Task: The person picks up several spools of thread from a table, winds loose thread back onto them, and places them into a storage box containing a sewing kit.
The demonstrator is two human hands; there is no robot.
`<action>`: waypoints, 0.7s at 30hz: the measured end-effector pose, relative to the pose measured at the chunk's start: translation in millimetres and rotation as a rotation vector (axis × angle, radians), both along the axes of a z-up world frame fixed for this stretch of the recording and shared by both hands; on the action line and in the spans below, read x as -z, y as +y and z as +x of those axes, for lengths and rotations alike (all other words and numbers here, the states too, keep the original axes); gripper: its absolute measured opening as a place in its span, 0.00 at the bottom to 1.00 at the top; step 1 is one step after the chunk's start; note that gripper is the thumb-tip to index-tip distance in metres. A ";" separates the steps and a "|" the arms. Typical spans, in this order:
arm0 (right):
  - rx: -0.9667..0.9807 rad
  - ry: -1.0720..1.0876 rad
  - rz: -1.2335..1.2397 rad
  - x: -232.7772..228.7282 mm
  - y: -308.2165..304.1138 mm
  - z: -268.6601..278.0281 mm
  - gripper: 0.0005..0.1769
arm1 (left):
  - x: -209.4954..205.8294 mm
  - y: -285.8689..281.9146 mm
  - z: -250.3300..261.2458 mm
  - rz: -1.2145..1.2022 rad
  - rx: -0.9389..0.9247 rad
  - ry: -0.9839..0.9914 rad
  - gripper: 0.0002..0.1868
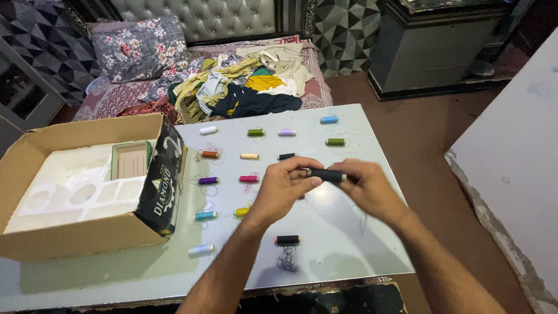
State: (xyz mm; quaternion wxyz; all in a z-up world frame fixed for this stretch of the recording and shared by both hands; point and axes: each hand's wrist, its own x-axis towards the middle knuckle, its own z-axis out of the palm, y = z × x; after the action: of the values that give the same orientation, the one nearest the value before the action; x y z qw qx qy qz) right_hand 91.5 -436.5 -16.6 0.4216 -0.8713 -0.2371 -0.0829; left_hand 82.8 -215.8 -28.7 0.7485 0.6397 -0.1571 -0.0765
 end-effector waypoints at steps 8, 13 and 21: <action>-0.064 -0.210 -0.163 -13.7 14.1 -35.2 0.07 | -10.8 -1.2 -4.3 0.284 -0.234 -0.259 0.14; -0.007 -0.170 -0.069 -38.1 0.8 -15.1 0.08 | -14.6 -0.3 -8.9 0.369 -0.086 -0.293 0.14; -0.017 0.038 0.085 -1.1 9.0 -6.8 0.11 | 9.3 1.1 0.3 -0.103 -0.011 -0.055 0.13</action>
State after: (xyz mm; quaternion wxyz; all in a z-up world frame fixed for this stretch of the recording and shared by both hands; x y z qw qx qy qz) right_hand 84.7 -427.5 -15.5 0.4633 -0.8520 -0.2327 -0.0730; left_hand 83.1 -214.7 -38.0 0.7763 0.6030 -0.1779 -0.0464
